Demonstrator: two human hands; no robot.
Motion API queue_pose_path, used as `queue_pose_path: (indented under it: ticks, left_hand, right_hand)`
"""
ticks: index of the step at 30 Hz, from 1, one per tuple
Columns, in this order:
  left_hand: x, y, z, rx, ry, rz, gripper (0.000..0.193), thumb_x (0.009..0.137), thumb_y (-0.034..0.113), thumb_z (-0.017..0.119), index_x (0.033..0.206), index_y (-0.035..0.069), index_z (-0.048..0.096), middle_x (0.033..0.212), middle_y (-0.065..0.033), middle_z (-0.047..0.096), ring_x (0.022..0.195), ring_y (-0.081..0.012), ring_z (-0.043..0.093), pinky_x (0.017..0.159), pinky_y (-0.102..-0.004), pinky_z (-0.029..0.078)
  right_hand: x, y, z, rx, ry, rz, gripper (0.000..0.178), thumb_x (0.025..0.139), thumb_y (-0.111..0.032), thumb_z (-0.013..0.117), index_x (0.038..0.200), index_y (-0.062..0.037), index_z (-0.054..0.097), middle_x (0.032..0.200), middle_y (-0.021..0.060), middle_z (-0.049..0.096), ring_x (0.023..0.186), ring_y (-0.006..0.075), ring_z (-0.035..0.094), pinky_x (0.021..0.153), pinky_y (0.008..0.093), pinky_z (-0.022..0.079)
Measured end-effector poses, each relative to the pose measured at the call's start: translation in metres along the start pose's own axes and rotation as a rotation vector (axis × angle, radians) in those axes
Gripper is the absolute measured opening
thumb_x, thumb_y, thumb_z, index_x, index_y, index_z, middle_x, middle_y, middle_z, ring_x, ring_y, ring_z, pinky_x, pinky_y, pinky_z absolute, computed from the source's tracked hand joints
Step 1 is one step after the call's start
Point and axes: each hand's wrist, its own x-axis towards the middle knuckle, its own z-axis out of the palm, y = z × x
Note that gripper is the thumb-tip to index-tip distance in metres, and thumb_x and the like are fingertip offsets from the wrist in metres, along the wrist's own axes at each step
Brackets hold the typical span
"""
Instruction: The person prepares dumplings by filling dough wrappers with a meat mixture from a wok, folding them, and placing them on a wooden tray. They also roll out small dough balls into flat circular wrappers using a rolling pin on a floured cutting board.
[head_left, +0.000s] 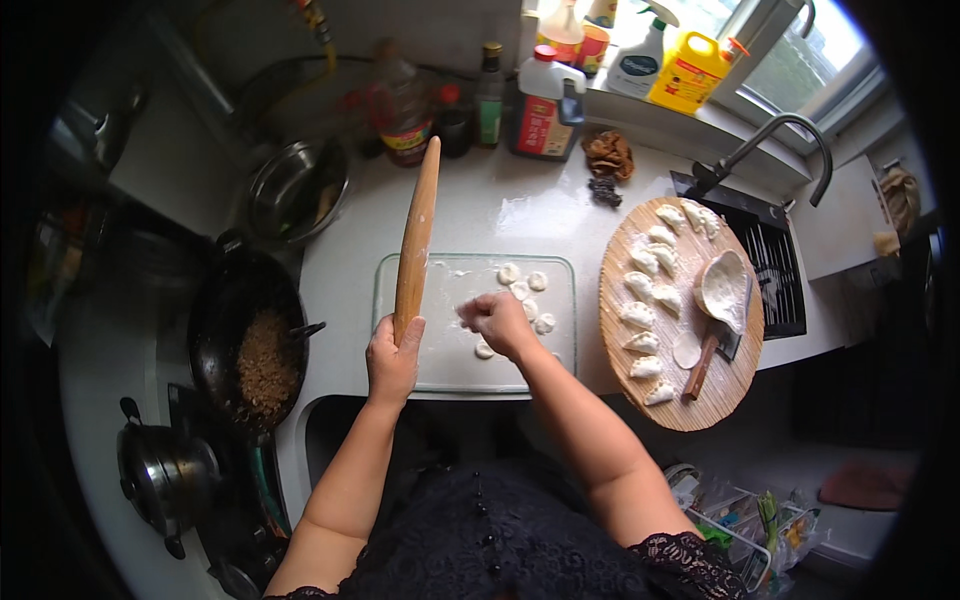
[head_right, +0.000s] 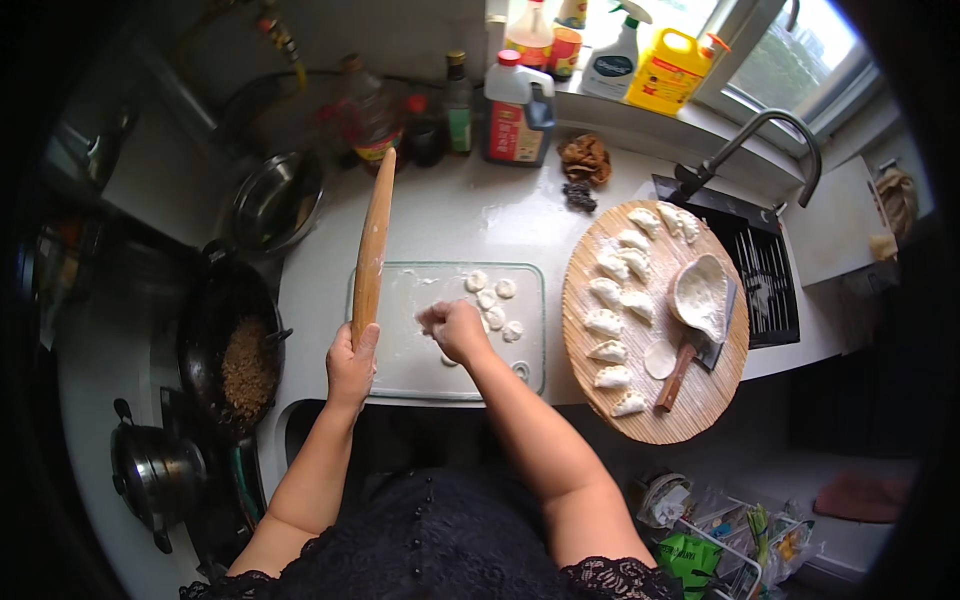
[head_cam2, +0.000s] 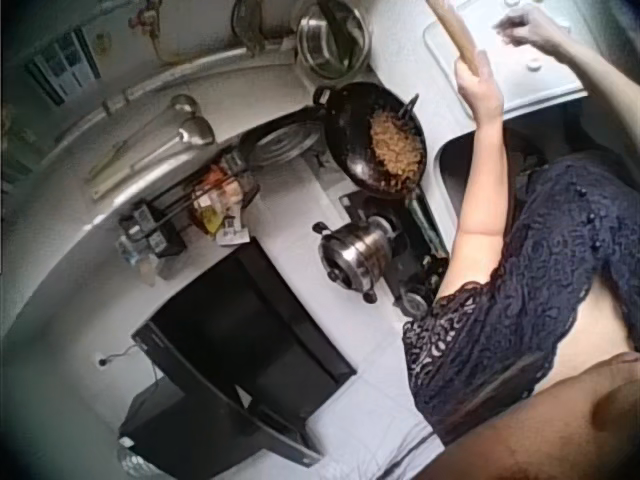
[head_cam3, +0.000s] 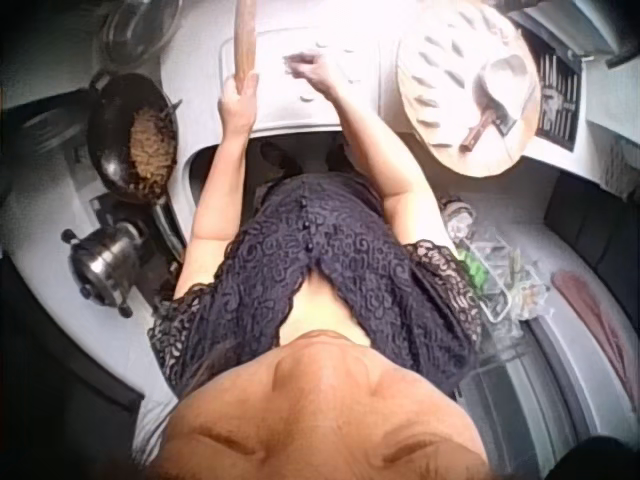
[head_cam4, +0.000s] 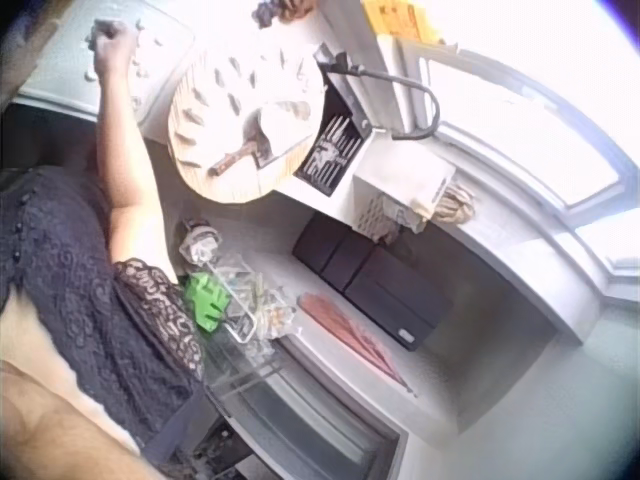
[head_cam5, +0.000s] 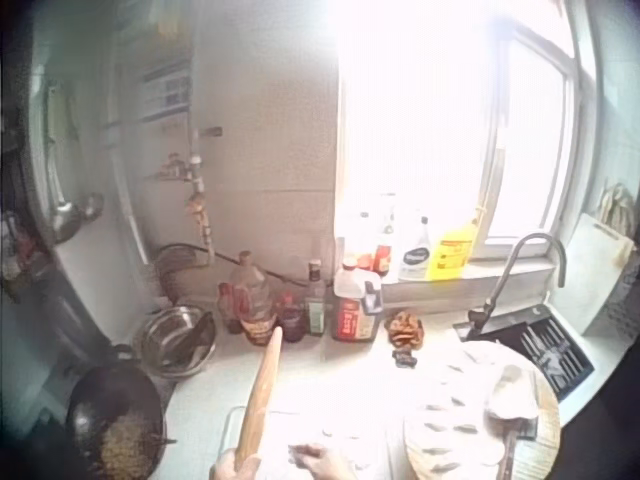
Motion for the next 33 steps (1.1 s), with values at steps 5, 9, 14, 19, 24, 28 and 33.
queue_pose_path:
  ticks: [5, 9, 14, 19, 24, 28, 33]
  left_hand:
    - [-0.009, -0.039, -0.036, 0.079, 0.047, 0.036, 0.044, 0.092, 0.040, 0.064, 0.100, -0.003, 0.061, 0.079, -0.0129, 0.062, 0.072, -0.0229, 0.059, 0.070, -0.0361, 0.048]
    - [-0.014, -0.049, -0.043, 0.079, 0.028, -0.017, 0.044, 0.091, 0.039, 0.065, 0.100, -0.003, 0.061, 0.082, -0.0165, 0.063, 0.077, -0.0289, 0.061, 0.072, -0.0386, 0.049]
    - [-0.019, -0.045, -0.042, 0.164, -0.011, 0.138, 0.043, 0.090, 0.039, 0.066, 0.101, -0.003, 0.061, 0.088, -0.0187, 0.063, 0.085, -0.0348, 0.061, 0.076, -0.0413, 0.049]
    - [-0.018, -0.050, -0.028, 0.185, -0.078, 0.201, 0.041, 0.089, 0.036, 0.067, 0.101, -0.003, 0.061, 0.093, -0.0203, 0.063, 0.088, -0.0372, 0.060, 0.079, -0.0429, 0.048]
    - [-0.012, -0.052, -0.019, 0.234, -0.085, 0.148, 0.041, 0.088, 0.036, 0.068, 0.100, -0.003, 0.061, 0.091, -0.0205, 0.063, 0.089, -0.0374, 0.060, 0.079, -0.0428, 0.048]
    - [-0.012, -0.057, -0.012, 0.260, -0.086, 0.118, 0.041, 0.088, 0.036, 0.069, 0.101, -0.003, 0.062, 0.092, -0.0202, 0.063, 0.089, -0.0374, 0.061, 0.079, -0.0427, 0.048]
    - [-0.012, -0.054, -0.004, 0.273, -0.064, 0.127, 0.041, 0.088, 0.036, 0.068, 0.102, -0.002, 0.062, 0.092, -0.0204, 0.064, 0.088, -0.0372, 0.062, 0.079, -0.0426, 0.048]
  right_hand:
    - [-0.001, 0.027, -0.027, -0.449, -0.059, -0.003, 0.024, 0.080, 0.000, 0.055, 0.092, -0.0062, 0.075, 0.089, 0.0188, 0.071, 0.083, 0.0330, 0.069, 0.075, 0.0393, 0.054]
    - [-0.021, 0.042, -0.037, -0.672, -0.082, -0.017, 0.020, 0.084, -0.003, 0.058, 0.098, -0.0024, 0.072, 0.092, 0.0196, 0.070, 0.084, 0.0348, 0.067, 0.075, 0.0396, 0.054]
    - [-0.056, 0.116, -0.002, -0.959, 0.061, -0.380, 0.046, 0.088, -0.024, 0.060, 0.126, 0.0010, 0.055, 0.122, 0.0217, 0.057, 0.113, 0.0410, 0.053, 0.095, 0.0467, 0.044]
    - [-0.048, 0.104, 0.059, -1.132, -0.001, -0.321, 0.082, 0.090, -0.053, 0.052, 0.148, 0.0002, 0.028, 0.156, 0.0225, 0.020, 0.143, 0.0434, 0.019, 0.113, 0.0574, 0.022]
    - [-0.065, 0.114, 0.044, -1.019, 0.056, -0.232, 0.096, 0.085, -0.058, 0.057, 0.147, 0.0070, 0.022, 0.155, 0.0283, 0.016, 0.144, 0.0448, 0.015, 0.114, 0.0569, 0.019]
    - [-0.075, 0.112, 0.045, -1.042, 0.014, -0.226, 0.104, 0.082, -0.059, 0.061, 0.146, 0.0116, 0.019, 0.153, 0.0321, 0.016, 0.145, 0.0449, 0.014, 0.115, 0.0558, 0.017]
    - [-0.036, 0.096, 0.053, -0.958, 0.023, -0.347, 0.097, 0.082, -0.058, 0.061, 0.144, 0.0086, 0.027, 0.151, 0.0306, 0.023, 0.142, 0.0440, 0.023, 0.113, 0.0549, 0.024]
